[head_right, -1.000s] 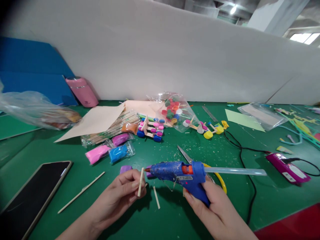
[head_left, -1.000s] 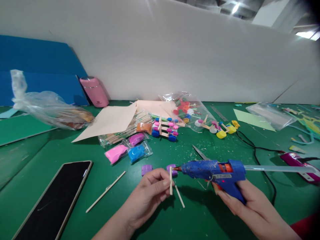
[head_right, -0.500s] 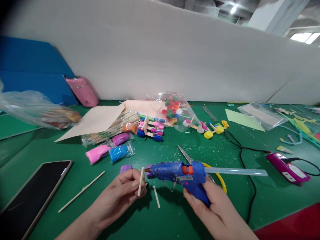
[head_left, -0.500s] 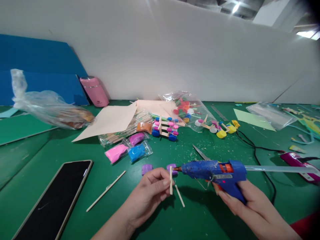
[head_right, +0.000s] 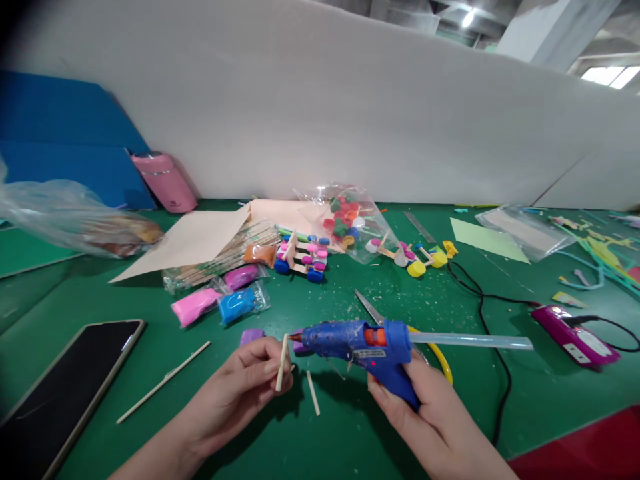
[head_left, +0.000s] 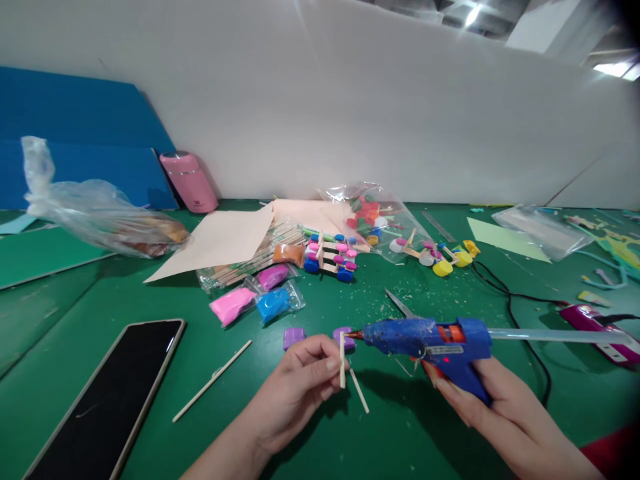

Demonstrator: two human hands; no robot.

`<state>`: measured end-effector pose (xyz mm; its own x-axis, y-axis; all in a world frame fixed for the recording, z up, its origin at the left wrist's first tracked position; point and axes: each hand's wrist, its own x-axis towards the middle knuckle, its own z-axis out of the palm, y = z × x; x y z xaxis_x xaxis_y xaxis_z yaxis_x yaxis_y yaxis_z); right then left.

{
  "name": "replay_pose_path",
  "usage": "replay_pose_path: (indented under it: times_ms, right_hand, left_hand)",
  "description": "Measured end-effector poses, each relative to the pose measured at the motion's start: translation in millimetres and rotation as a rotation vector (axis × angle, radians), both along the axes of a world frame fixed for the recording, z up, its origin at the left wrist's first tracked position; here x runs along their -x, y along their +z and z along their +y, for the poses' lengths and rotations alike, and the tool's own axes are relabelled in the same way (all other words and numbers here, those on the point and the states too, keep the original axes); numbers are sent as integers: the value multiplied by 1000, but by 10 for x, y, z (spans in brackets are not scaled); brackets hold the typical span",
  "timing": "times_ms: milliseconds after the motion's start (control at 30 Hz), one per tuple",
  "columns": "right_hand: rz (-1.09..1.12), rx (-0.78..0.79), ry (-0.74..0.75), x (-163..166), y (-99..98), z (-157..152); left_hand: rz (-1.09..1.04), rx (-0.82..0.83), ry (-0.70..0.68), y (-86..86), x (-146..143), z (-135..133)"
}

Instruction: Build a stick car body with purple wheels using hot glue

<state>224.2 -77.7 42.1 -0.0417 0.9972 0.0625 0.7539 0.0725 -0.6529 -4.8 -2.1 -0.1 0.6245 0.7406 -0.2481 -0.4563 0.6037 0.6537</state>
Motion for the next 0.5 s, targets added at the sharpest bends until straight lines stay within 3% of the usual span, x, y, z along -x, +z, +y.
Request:
replay_pose_path:
  times_ms: [500]
  right_hand:
    - [-100,39,29,-70,-46,-127]
  left_hand:
    - [-8,15,25,6,8,5]
